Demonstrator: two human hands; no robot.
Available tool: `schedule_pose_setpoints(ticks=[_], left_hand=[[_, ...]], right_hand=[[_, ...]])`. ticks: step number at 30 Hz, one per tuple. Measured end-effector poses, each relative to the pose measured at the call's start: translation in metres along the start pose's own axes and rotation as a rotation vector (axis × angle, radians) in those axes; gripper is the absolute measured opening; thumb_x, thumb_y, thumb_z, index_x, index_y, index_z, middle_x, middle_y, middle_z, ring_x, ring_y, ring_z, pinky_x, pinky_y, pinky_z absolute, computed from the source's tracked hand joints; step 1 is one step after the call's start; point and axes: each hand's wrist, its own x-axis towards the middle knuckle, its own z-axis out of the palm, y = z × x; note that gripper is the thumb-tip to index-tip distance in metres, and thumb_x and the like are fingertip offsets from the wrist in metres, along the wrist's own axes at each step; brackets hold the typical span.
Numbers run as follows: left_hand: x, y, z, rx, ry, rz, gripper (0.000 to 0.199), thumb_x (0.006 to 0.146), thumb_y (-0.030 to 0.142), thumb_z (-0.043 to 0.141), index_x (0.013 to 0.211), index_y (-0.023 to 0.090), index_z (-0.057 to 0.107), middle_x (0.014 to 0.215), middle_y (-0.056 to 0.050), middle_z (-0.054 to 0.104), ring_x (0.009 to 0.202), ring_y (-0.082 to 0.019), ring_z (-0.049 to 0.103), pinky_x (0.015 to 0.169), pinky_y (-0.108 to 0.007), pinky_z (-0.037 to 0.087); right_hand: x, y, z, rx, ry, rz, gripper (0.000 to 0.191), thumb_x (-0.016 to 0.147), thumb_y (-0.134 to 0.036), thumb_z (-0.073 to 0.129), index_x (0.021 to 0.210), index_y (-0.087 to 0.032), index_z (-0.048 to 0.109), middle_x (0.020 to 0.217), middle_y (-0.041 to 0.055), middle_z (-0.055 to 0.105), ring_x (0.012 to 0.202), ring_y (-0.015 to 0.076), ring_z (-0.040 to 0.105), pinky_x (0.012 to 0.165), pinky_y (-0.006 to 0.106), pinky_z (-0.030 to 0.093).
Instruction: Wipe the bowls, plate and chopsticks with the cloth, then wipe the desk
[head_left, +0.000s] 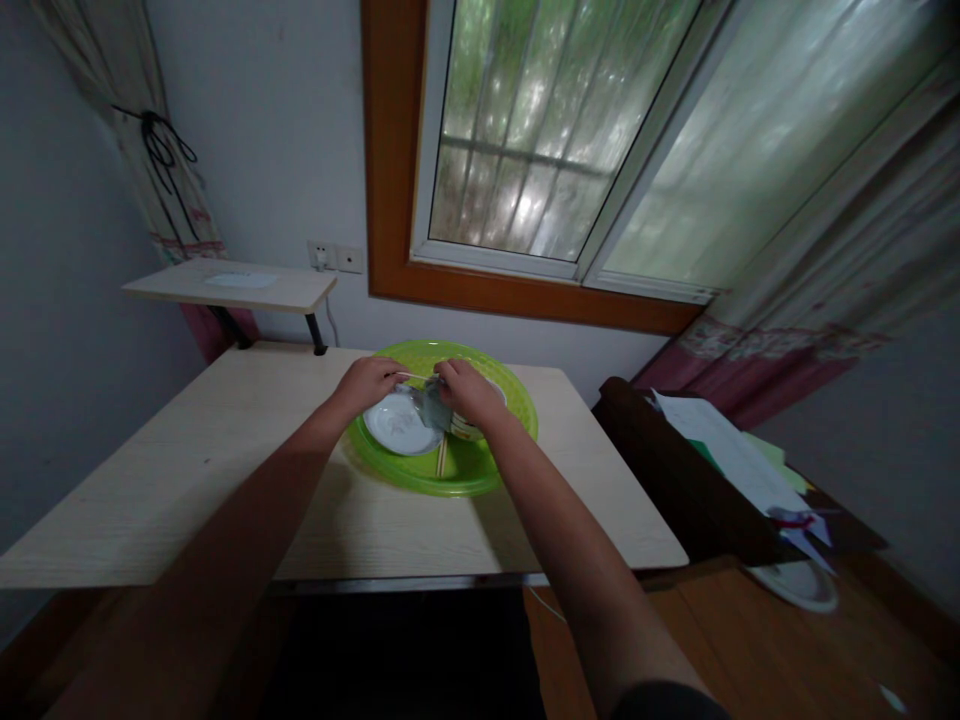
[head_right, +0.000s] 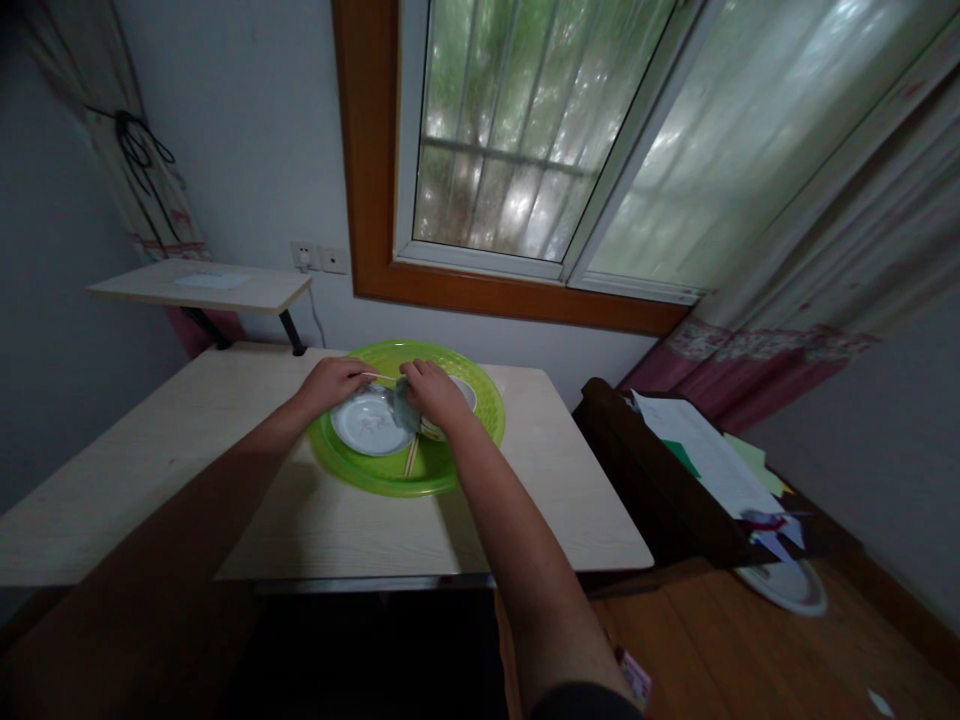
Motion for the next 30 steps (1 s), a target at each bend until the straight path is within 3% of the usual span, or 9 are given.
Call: schedule_pose_setpoints(ticks=[7,12,19,24,30], left_hand=[[0.001,0.007,-0.002,-0.008,-0.063,0.036,0.031,0.095,0.034,0.053,0.107,0.023,0.079,0.110,-0.006,0.078,0.103,-0.022,0.071,0.093,-0.033,0.051],[0.001,0.001,-0.001,-0.046,0.053,-0.090,0.028,0.094,0.034,0.055,0.104,0.025,0.080,0.108,-0.006,0.078,0.101,-0.022,0.071,0.091,-0.032,0.051],[0.000,-0.001,0.000,-0.124,0.100,-0.165,0.029,0.093,0.032,0.053,0.099,0.022,0.080,0.101,-0.005,0.079,0.075,-0.017,0.070,0.078,-0.029,0.053],[0.000,0.003,-0.002,-0.186,0.078,-0.167,0.029,0.091,0.031,0.054,0.101,0.021,0.080,0.101,-0.005,0.079,0.068,-0.015,0.069,0.074,-0.027,0.052],[0.000,0.008,-0.004,-0.152,0.018,-0.100,0.031,0.092,0.036,0.055,0.102,0.022,0.080,0.098,-0.005,0.079,0.069,-0.016,0.068,0.074,-0.027,0.051]], right_hand=[[0.001,-0.011,-0.002,0.016,0.023,-0.042,0.029,0.098,-0.016,0.048,0.124,-0.018,0.060,0.118,0.0088,0.065,0.112,0.0220,0.055,0.096,0.031,0.041],[0.000,0.002,-0.003,-0.109,-0.020,0.147,0.020,0.096,-0.017,0.056,0.113,-0.016,0.065,0.113,0.0126,0.067,0.107,0.0257,0.058,0.094,0.035,0.042],[-0.006,0.016,-0.002,-0.233,-0.008,0.347,0.017,0.097,-0.019,0.052,0.107,-0.015,0.066,0.108,0.0151,0.067,0.104,0.0278,0.058,0.089,0.037,0.043],[-0.005,0.009,-0.004,-0.223,0.009,0.258,0.017,0.096,-0.019,0.055,0.109,-0.016,0.066,0.113,0.0140,0.067,0.109,0.0287,0.055,0.091,0.039,0.042],[-0.001,-0.005,-0.007,-0.158,0.022,0.031,0.022,0.098,-0.023,0.056,0.117,-0.020,0.065,0.117,0.0111,0.066,0.114,0.0277,0.053,0.096,0.039,0.039]])
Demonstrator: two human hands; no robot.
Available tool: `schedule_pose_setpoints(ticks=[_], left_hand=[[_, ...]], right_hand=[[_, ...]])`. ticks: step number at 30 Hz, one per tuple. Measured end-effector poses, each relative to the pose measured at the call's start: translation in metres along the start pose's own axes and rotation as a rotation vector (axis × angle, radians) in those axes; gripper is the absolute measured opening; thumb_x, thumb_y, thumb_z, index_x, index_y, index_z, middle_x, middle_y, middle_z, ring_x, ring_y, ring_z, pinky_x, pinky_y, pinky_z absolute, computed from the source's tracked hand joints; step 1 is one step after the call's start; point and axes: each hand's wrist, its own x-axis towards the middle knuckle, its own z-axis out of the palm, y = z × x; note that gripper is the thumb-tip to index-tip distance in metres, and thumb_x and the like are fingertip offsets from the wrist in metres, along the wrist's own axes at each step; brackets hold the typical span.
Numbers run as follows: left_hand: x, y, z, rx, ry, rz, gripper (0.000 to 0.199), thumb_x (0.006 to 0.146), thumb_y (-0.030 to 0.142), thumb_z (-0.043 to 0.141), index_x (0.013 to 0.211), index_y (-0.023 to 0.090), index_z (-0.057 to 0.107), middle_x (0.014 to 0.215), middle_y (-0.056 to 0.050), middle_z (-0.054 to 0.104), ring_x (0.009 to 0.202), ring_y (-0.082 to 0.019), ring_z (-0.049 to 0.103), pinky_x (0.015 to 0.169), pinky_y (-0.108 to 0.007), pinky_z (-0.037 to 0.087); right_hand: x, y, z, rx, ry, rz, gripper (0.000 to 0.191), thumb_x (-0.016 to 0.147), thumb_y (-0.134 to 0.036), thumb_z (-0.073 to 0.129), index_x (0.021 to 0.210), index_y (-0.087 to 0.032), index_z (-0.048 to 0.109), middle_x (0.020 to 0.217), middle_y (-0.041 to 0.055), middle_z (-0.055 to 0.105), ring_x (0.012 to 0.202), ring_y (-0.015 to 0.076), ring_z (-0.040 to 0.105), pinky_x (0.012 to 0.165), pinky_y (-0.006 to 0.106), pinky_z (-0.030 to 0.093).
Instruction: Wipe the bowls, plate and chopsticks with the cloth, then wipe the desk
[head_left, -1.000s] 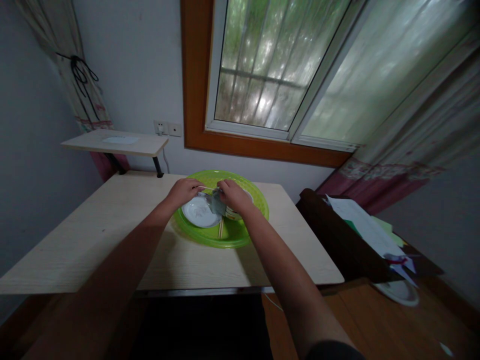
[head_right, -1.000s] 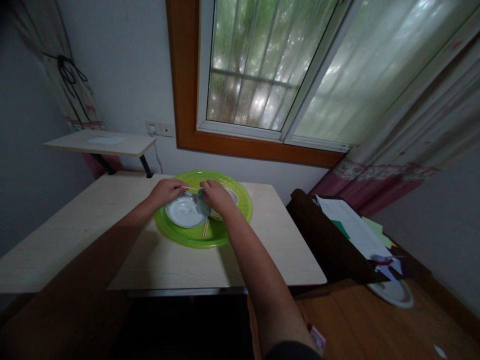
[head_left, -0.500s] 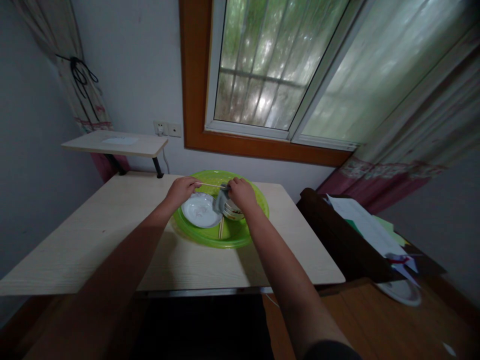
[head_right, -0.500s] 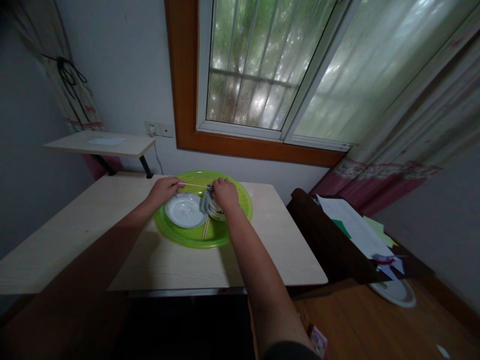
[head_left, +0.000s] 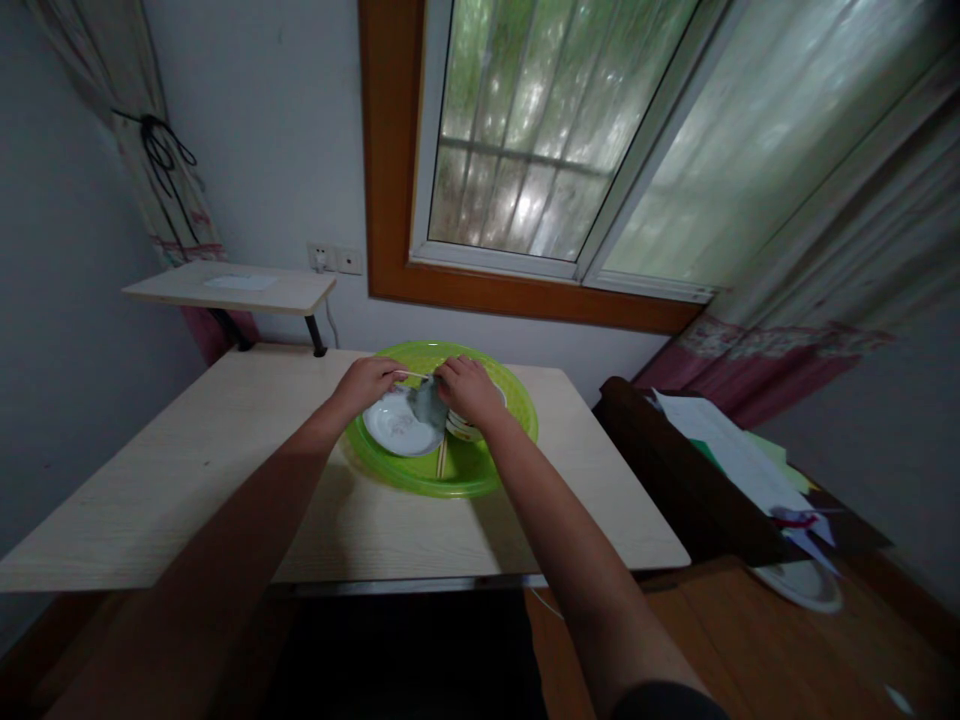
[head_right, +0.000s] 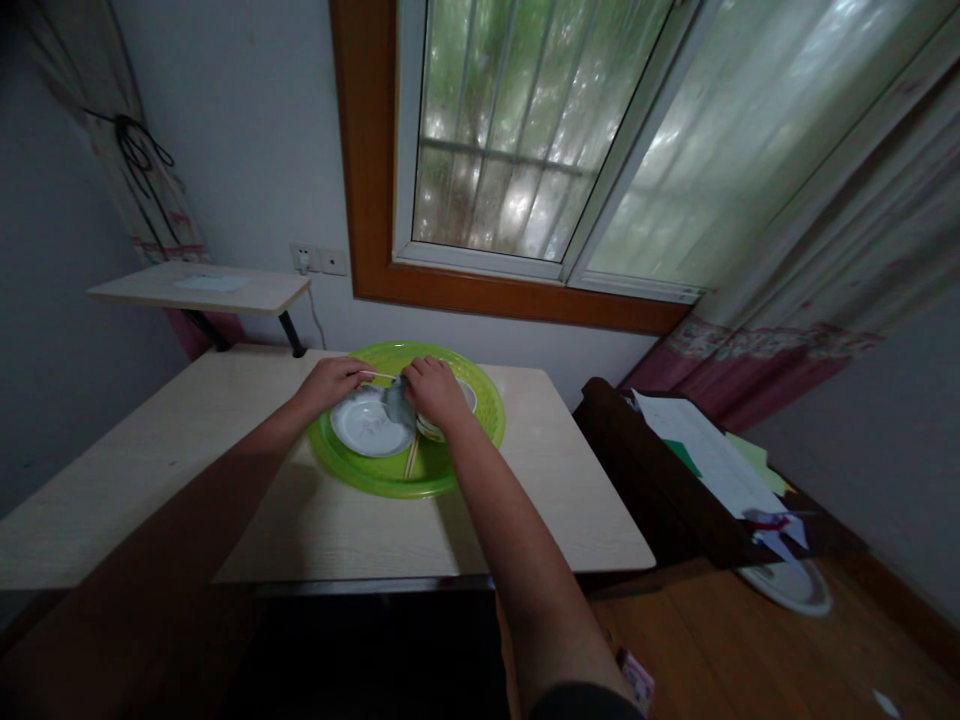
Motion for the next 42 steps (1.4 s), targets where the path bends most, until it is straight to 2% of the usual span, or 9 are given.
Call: schedule_pose_setpoints(ticks=[3,11,14,18,24,29,35,42], left_hand=[[0.000,0.001,0.000,-0.006,-0.016,0.019,0.032,0.092,0.036,0.054,0.102,0.021,0.080,0.097,-0.005,0.079,0.069,-0.016,0.067,0.073,-0.027,0.051],[0.000,-0.003,0.000,-0.046,0.070,-0.048,0.032,0.094,0.036,0.050,0.092,0.018,0.076,0.092,-0.005,0.077,0.065,-0.015,0.069,0.071,-0.027,0.050],[0.000,-0.003,-0.001,-0.066,0.078,-0.053,0.033,0.094,0.038,0.049,0.091,0.017,0.075,0.090,-0.004,0.076,0.063,-0.014,0.068,0.069,-0.027,0.050],[0.000,-0.003,-0.001,-0.082,0.090,-0.061,0.034,0.094,0.040,0.050,0.089,0.017,0.075,0.087,-0.004,0.075,0.063,-0.014,0.067,0.068,-0.026,0.050],[0.000,-0.006,0.001,-0.111,0.087,-0.042,0.033,0.093,0.041,0.051,0.090,0.017,0.075,0.087,-0.004,0.075,0.063,-0.014,0.067,0.067,-0.026,0.049],[0.000,-0.007,0.001,-0.134,0.091,-0.048,0.033,0.092,0.039,0.051,0.093,0.017,0.076,0.089,-0.005,0.076,0.062,-0.014,0.067,0.066,-0.026,0.049],[0.000,-0.007,0.002,-0.100,0.103,-0.052,0.032,0.093,0.038,0.051,0.093,0.018,0.076,0.088,-0.004,0.076,0.063,-0.015,0.067,0.068,-0.027,0.050],[0.000,-0.012,0.004,-0.096,0.116,-0.057,0.032,0.094,0.039,0.052,0.093,0.019,0.077,0.090,-0.004,0.076,0.066,-0.015,0.068,0.071,-0.027,0.051]], right_hand=[[0.001,0.000,0.001,0.006,-0.004,0.012,0.022,0.097,-0.024,0.056,0.117,-0.021,0.065,0.116,0.0104,0.067,0.113,0.0274,0.054,0.095,0.039,0.040],[-0.008,0.023,0.011,-0.097,-0.021,0.426,0.023,0.092,-0.021,0.057,0.113,-0.016,0.066,0.117,0.0167,0.068,0.113,0.0311,0.054,0.091,0.042,0.043],[-0.010,0.028,0.012,-0.114,-0.022,0.499,0.024,0.092,-0.019,0.055,0.113,-0.016,0.066,0.117,0.0181,0.068,0.112,0.0319,0.054,0.090,0.042,0.043],[-0.009,0.025,0.009,-0.131,-0.031,0.466,0.025,0.095,-0.018,0.049,0.114,-0.016,0.064,0.121,0.0185,0.066,0.116,0.0312,0.052,0.093,0.043,0.042],[-0.007,0.018,0.003,-0.128,-0.114,0.419,0.027,0.096,-0.017,0.046,0.118,-0.016,0.063,0.125,0.0169,0.065,0.119,0.0297,0.052,0.096,0.040,0.040],[-0.006,0.019,0.003,-0.120,-0.144,0.388,0.027,0.095,-0.018,0.049,0.118,-0.015,0.063,0.123,0.0164,0.065,0.113,0.0285,0.057,0.094,0.038,0.042],[-0.003,0.021,0.008,-0.119,-0.120,0.379,0.026,0.097,-0.014,0.045,0.114,-0.013,0.065,0.116,0.0164,0.066,0.104,0.0269,0.061,0.089,0.035,0.044],[-0.003,0.022,0.004,-0.100,-0.121,0.378,0.026,0.100,-0.012,0.044,0.113,-0.014,0.066,0.114,0.0165,0.067,0.102,0.0258,0.062,0.086,0.032,0.044]])
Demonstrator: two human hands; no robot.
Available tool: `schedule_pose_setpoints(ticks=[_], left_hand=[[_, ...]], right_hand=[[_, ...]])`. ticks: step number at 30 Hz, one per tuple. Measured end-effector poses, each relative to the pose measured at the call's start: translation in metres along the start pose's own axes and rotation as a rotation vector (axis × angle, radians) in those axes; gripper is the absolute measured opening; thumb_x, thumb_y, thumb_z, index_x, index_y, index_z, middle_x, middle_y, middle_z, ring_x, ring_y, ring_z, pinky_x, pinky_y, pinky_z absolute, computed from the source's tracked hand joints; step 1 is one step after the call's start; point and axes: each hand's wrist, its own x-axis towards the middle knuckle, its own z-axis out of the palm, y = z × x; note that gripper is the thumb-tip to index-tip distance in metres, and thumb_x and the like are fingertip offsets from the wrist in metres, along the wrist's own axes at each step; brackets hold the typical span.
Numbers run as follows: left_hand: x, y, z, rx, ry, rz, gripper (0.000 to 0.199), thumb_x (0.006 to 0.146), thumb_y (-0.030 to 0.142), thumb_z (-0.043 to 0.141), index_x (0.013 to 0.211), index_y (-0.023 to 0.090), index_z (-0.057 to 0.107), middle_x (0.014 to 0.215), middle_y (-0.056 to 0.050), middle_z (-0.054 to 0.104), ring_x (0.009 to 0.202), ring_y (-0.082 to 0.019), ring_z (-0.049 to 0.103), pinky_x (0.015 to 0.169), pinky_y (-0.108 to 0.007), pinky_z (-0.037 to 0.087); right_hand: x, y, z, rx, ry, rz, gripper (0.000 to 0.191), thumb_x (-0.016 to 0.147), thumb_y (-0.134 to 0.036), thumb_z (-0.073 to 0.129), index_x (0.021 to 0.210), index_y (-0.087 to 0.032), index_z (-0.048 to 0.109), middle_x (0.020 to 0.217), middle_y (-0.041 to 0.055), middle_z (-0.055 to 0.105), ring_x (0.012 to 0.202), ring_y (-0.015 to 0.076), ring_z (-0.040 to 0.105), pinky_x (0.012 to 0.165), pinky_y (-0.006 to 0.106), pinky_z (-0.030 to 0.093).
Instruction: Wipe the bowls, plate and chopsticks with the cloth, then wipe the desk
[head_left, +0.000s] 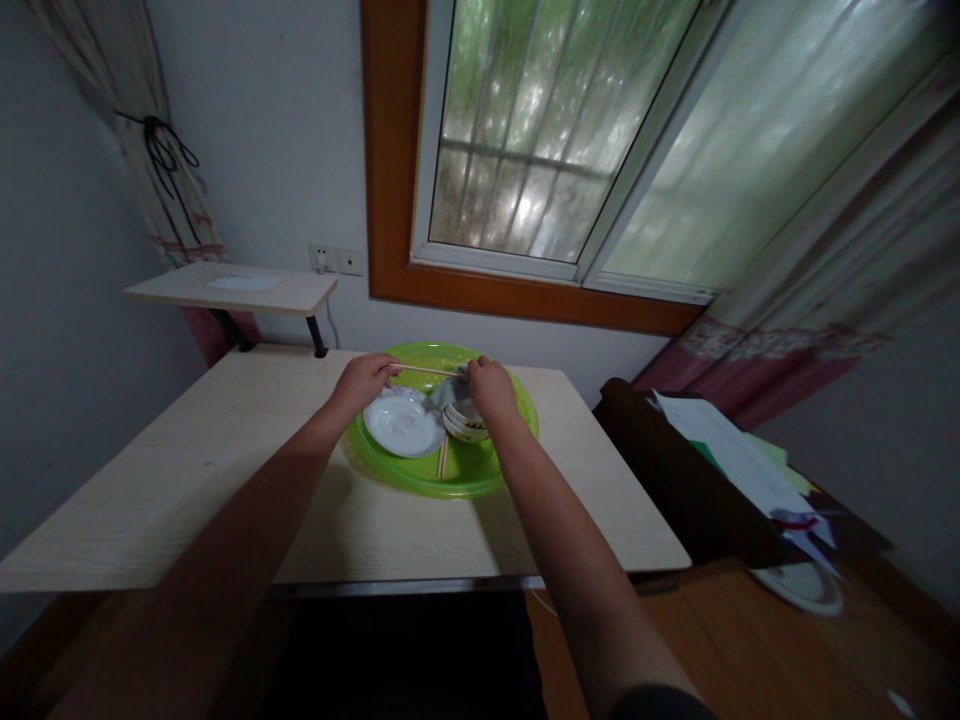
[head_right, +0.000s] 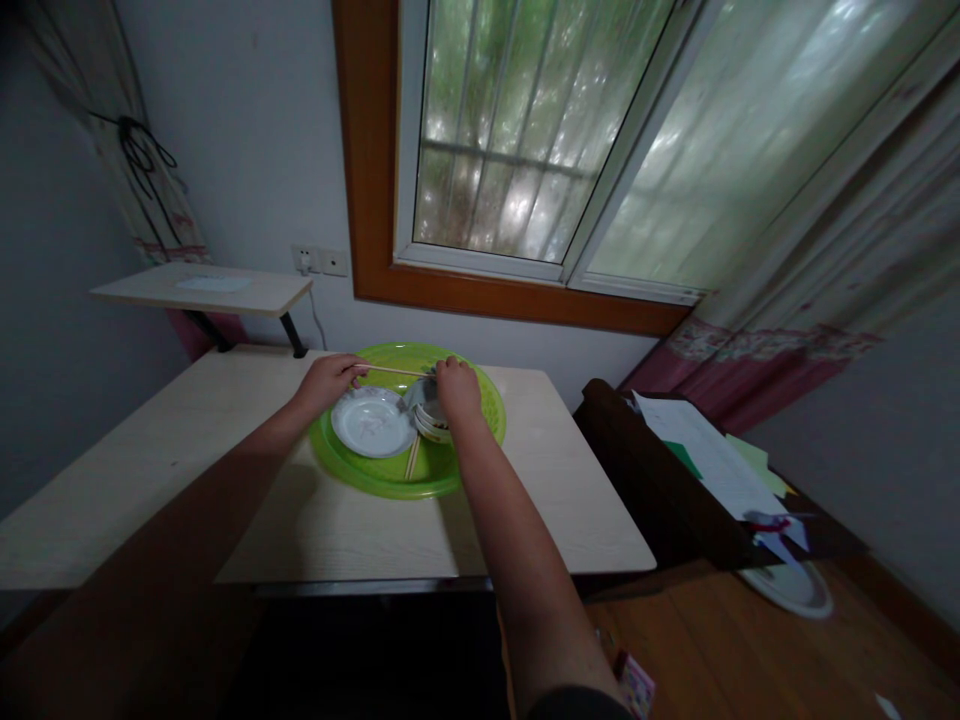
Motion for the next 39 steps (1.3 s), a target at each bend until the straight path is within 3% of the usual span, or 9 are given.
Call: schedule_pose_setpoints(ticks=[4,11,14,20,26,29,34,39], left_hand=[[0.000,0.001,0.000,0.017,-0.014,0.007,0.032,0.094,0.038,0.052,0.094,0.018,0.077,0.089,-0.005,0.077,0.067,-0.015,0.068,0.072,-0.027,0.051],[0.000,0.006,-0.001,0.077,-0.135,0.060,0.031,0.091,0.032,0.053,0.101,0.019,0.079,0.098,-0.006,0.078,0.064,-0.014,0.067,0.073,-0.028,0.051],[-0.001,0.009,-0.002,0.039,-0.149,0.067,0.032,0.090,0.035,0.054,0.103,0.018,0.079,0.100,-0.006,0.078,0.062,-0.014,0.067,0.072,-0.027,0.052],[-0.002,0.013,-0.004,-0.055,-0.127,0.004,0.034,0.090,0.038,0.055,0.104,0.018,0.078,0.103,-0.006,0.078,0.061,-0.013,0.067,0.068,-0.026,0.052],[-0.001,0.009,-0.003,-0.036,-0.089,-0.021,0.036,0.093,0.042,0.051,0.095,0.018,0.078,0.090,-0.005,0.077,0.060,-0.014,0.067,0.066,-0.027,0.051],[-0.001,0.009,-0.003,-0.021,-0.071,-0.025,0.035,0.093,0.043,0.052,0.094,0.019,0.077,0.089,-0.004,0.077,0.061,-0.015,0.067,0.067,-0.027,0.051],[-0.001,0.010,-0.003,-0.017,-0.078,-0.023,0.034,0.092,0.041,0.053,0.095,0.019,0.078,0.090,-0.004,0.078,0.064,-0.015,0.068,0.068,-0.027,0.051],[-0.001,0.006,0.000,-0.018,-0.158,0.014,0.035,0.090,0.041,0.055,0.104,0.019,0.079,0.101,-0.006,0.079,0.064,-0.015,0.067,0.071,-0.028,0.052]], right_hand=[[0.001,-0.002,-0.001,0.021,0.019,-0.077,0.022,0.100,-0.016,0.049,0.109,-0.014,0.069,0.109,0.0146,0.069,0.100,0.0254,0.063,0.086,0.032,0.044],[-0.001,-0.018,0.001,0.177,0.075,-0.422,0.020,0.101,-0.022,0.053,0.109,-0.016,0.071,0.107,0.0107,0.068,0.104,0.0229,0.059,0.092,0.031,0.043],[-0.002,-0.020,0.002,0.286,0.123,-0.487,0.021,0.101,-0.023,0.054,0.115,-0.017,0.068,0.111,0.0090,0.067,0.107,0.0215,0.058,0.095,0.031,0.042],[0.001,-0.015,0.005,0.349,0.108,-0.370,0.024,0.101,-0.024,0.055,0.121,-0.017,0.067,0.116,0.0097,0.067,0.108,0.0213,0.058,0.095,0.030,0.042],[0.002,-0.007,0.002,0.212,0.027,-0.118,0.023,0.101,-0.021,0.051,0.114,-0.017,0.069,0.114,0.0114,0.068,0.107,0.0231,0.059,0.092,0.030,0.042],[0.001,-0.005,0.000,0.166,0.013,-0.062,0.023,0.101,-0.020,0.050,0.113,-0.017,0.070,0.114,0.0128,0.068,0.107,0.0237,0.058,0.091,0.030,0.042],[0.003,-0.007,0.001,0.204,0.021,-0.193,0.023,0.101,-0.023,0.053,0.112,-0.015,0.071,0.114,0.0120,0.068,0.110,0.0225,0.058,0.097,0.030,0.040],[0.001,-0.017,0.002,0.313,0.034,-0.389,0.027,0.102,-0.026,0.053,0.122,-0.017,0.069,0.117,0.0105,0.068,0.112,0.0205,0.058,0.100,0.029,0.040]])
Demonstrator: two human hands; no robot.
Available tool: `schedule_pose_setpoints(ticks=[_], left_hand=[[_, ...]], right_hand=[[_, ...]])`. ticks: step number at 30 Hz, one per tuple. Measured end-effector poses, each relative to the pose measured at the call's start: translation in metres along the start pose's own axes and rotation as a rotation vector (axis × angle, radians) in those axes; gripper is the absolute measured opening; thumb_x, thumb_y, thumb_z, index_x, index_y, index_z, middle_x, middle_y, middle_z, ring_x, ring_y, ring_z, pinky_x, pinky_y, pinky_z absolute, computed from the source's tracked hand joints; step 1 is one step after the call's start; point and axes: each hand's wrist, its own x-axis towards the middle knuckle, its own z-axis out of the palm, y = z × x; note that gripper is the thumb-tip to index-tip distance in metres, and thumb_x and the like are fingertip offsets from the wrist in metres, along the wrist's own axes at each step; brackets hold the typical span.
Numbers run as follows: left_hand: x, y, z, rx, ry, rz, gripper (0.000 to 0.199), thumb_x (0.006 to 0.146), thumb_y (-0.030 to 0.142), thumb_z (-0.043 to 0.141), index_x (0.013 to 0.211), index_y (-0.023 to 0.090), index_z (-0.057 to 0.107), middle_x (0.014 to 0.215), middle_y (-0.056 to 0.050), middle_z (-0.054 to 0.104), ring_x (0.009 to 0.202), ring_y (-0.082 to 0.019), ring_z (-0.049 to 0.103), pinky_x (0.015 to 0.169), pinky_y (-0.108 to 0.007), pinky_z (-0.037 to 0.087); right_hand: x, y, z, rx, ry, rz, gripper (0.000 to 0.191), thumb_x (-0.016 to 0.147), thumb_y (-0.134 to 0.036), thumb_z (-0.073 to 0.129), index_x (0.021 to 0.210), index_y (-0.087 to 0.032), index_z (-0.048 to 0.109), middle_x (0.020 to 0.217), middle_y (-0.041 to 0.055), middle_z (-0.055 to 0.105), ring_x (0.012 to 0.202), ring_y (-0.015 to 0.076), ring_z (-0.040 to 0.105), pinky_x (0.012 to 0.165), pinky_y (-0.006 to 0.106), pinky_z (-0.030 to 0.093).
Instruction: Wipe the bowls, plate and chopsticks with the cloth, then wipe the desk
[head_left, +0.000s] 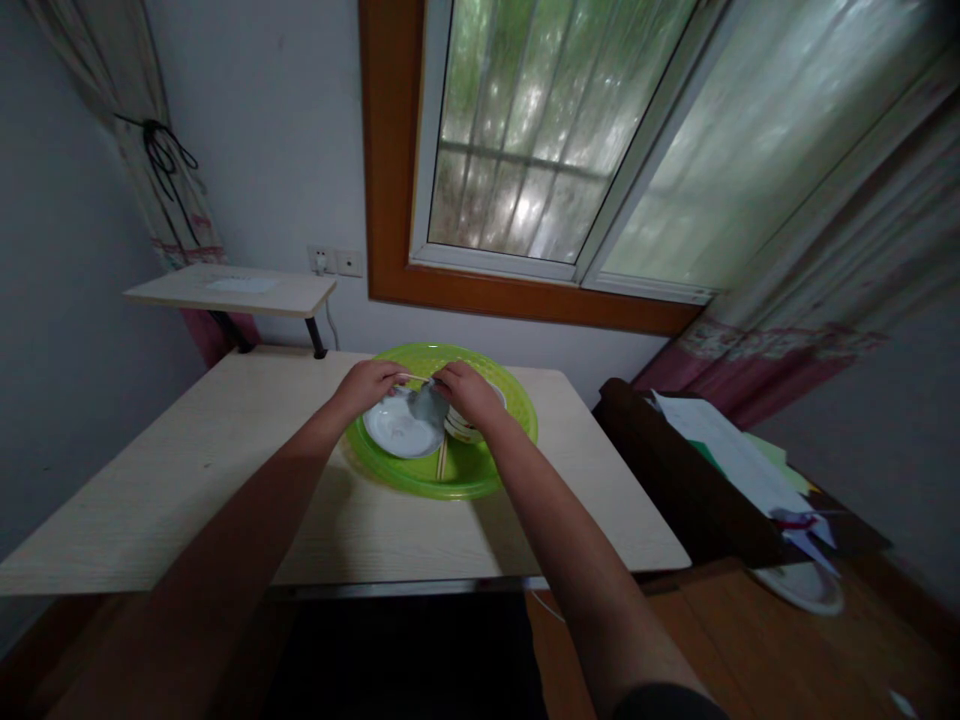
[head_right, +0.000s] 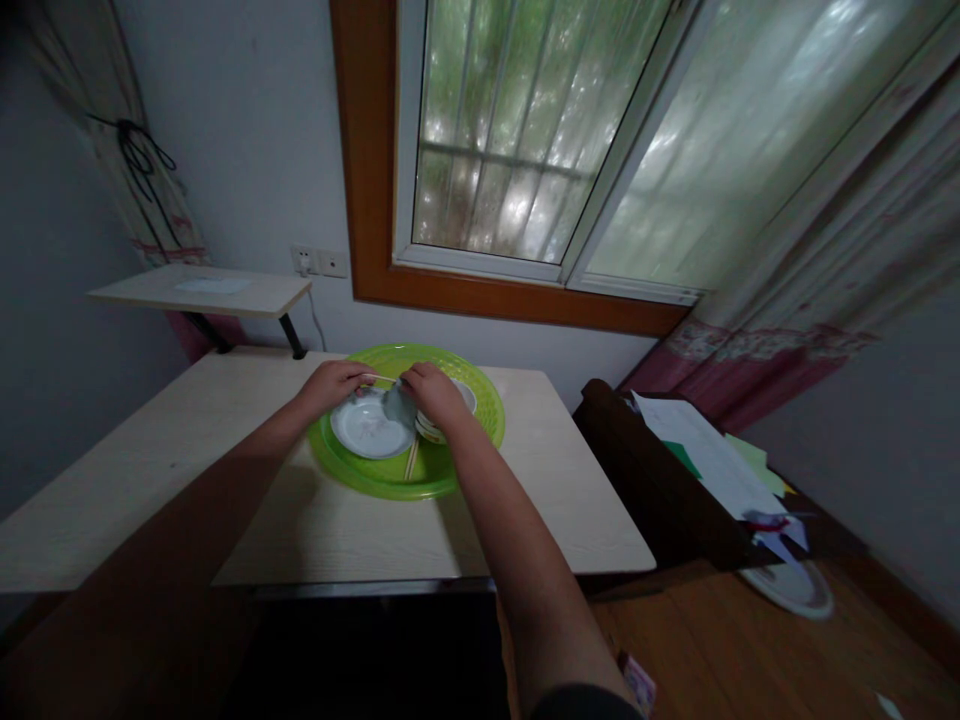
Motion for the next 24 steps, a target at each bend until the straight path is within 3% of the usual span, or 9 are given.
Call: schedule_pose_setpoints(ticks=[4,10,15,19,24], left_hand=[[0.000,0.000,0.000,0.000,-0.010,0.014,0.036,0.090,0.041,0.054,0.106,0.019,0.079,0.103,-0.006,0.079,0.065,-0.015,0.067,0.071,-0.027,0.052],[0.000,0.000,-0.001,0.012,0.059,-0.037,0.034,0.092,0.041,0.052,0.100,0.020,0.078,0.095,-0.004,0.078,0.065,-0.015,0.068,0.069,-0.027,0.050],[0.001,-0.002,-0.001,0.010,0.103,-0.033,0.036,0.093,0.045,0.051,0.095,0.020,0.077,0.090,-0.004,0.077,0.062,-0.014,0.066,0.066,-0.027,0.049],[0.001,-0.001,-0.002,-0.003,0.109,-0.060,0.036,0.093,0.044,0.050,0.096,0.020,0.076,0.091,-0.004,0.077,0.061,-0.014,0.066,0.062,-0.025,0.048],[0.000,0.002,-0.002,-0.008,0.078,-0.048,0.036,0.092,0.043,0.052,0.098,0.019,0.077,0.094,-0.005,0.078,0.059,-0.014,0.066,0.063,-0.026,0.049]], right_hand=[[0.001,-0.002,0.001,0.017,0.027,-0.015,0.028,0.102,-0.027,0.054,0.124,-0.016,0.068,0.117,0.0106,0.068,0.113,0.0202,0.058,0.100,0.029,0.040],[-0.002,0.015,-0.001,-0.111,-0.064,0.239,0.025,0.101,-0.023,0.053,0.113,-0.014,0.073,0.112,0.0127,0.070,0.108,0.0224,0.061,0.093,0.028,0.043],[-0.006,0.026,-0.001,-0.198,-0.061,0.367,0.025,0.099,-0.016,0.050,0.111,-0.012,0.072,0.113,0.0135,0.070,0.108,0.0227,0.061,0.091,0.028,0.043],[-0.006,0.027,-0.002,-0.224,-0.059,0.346,0.026,0.099,-0.016,0.050,0.113,-0.013,0.072,0.114,0.0127,0.069,0.108,0.0233,0.060,0.091,0.028,0.043],[-0.002,0.019,0.000,-0.169,-0.042,0.201,0.026,0.101,-0.025,0.053,0.117,-0.016,0.071,0.116,0.0110,0.069,0.110,0.0231,0.060,0.096,0.029,0.042]])
